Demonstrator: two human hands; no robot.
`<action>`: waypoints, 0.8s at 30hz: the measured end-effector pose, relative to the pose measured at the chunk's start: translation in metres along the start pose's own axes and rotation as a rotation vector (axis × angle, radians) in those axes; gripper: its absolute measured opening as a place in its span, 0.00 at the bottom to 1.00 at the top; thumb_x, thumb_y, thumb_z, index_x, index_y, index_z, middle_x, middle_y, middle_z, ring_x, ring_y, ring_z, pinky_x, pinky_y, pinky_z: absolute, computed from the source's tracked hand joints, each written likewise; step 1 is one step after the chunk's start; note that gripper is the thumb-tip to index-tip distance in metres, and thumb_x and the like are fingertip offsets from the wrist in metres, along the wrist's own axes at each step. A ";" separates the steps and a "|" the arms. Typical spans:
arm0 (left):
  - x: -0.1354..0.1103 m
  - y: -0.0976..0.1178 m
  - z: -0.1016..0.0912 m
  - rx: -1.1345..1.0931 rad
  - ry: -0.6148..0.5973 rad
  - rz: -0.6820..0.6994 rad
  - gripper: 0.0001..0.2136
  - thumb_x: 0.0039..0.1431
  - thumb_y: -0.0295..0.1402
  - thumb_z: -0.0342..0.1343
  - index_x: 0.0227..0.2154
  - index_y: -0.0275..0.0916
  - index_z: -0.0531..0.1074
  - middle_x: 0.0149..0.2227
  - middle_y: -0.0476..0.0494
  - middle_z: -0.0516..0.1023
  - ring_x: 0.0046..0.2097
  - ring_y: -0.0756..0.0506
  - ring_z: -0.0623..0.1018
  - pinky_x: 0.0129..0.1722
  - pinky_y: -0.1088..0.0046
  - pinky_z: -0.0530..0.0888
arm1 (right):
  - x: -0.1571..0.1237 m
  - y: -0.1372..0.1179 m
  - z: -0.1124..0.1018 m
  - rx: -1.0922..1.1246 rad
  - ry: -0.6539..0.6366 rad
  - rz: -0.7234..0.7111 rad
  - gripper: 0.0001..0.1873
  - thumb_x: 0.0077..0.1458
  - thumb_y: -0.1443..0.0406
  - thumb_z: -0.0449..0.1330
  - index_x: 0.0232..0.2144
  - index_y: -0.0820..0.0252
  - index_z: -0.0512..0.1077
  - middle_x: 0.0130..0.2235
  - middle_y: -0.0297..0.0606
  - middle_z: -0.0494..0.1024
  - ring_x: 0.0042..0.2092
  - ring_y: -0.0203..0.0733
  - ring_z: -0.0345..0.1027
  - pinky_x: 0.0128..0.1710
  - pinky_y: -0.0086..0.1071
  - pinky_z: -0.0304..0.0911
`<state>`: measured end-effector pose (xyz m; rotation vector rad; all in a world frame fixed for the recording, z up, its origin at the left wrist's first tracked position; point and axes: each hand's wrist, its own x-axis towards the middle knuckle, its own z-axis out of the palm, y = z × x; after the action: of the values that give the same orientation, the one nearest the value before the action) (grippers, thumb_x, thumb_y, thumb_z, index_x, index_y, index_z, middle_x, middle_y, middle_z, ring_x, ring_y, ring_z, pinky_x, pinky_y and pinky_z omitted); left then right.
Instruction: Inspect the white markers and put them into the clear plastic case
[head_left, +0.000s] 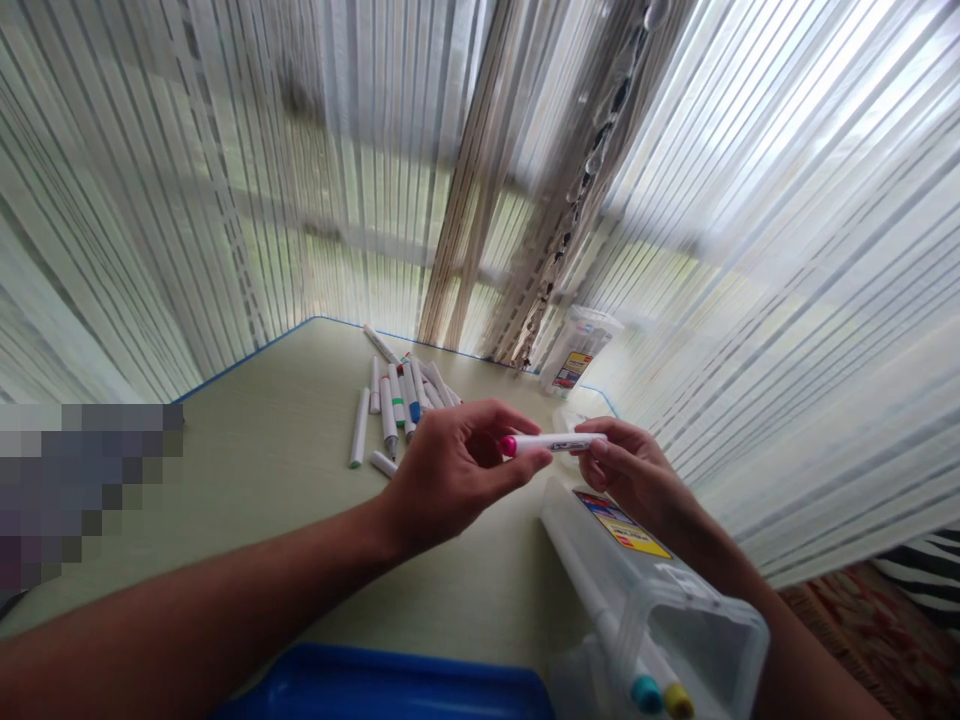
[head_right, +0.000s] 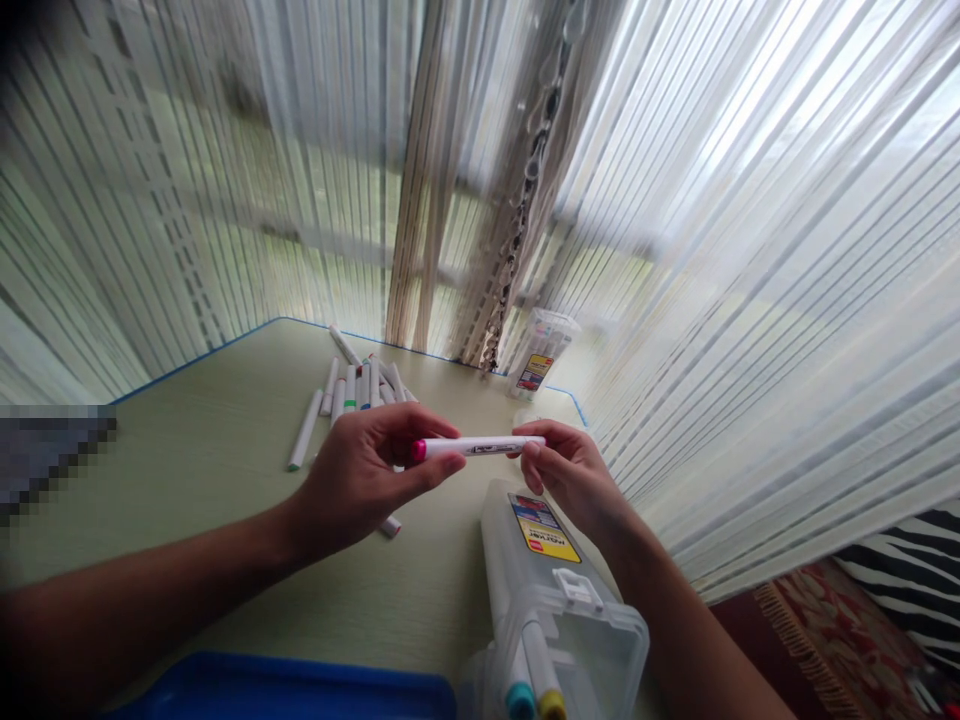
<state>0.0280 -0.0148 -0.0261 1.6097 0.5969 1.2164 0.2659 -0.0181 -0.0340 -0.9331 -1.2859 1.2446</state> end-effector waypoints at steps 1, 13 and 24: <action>-0.001 0.000 0.000 0.017 0.004 0.002 0.11 0.53 0.36 0.65 0.35 0.34 0.76 0.24 0.49 0.73 0.24 0.53 0.68 0.22 0.80 0.65 | 0.000 0.000 0.000 -0.010 0.000 0.003 0.12 0.45 0.60 0.72 0.33 0.58 0.80 0.20 0.31 0.72 0.20 0.31 0.59 0.19 0.26 0.52; 0.008 -0.006 -0.011 0.138 -0.023 -0.100 0.11 0.57 0.39 0.60 0.37 0.35 0.75 0.22 0.51 0.71 0.22 0.53 0.65 0.18 0.81 0.61 | 0.000 -0.002 0.000 -0.042 0.073 -0.084 0.09 0.46 0.64 0.72 0.33 0.59 0.81 0.23 0.35 0.77 0.20 0.29 0.59 0.18 0.26 0.49; 0.016 -0.012 -0.018 0.252 -0.046 -0.254 0.15 0.54 0.42 0.63 0.38 0.35 0.76 0.24 0.50 0.73 0.21 0.53 0.66 0.19 0.78 0.64 | -0.002 -0.009 0.004 -0.108 0.066 -0.176 0.12 0.42 0.63 0.74 0.30 0.62 0.80 0.22 0.32 0.74 0.22 0.29 0.60 0.19 0.25 0.54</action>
<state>0.0196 0.0101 -0.0304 1.7033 0.9240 0.9422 0.2638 -0.0217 -0.0254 -0.9086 -1.3628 1.0090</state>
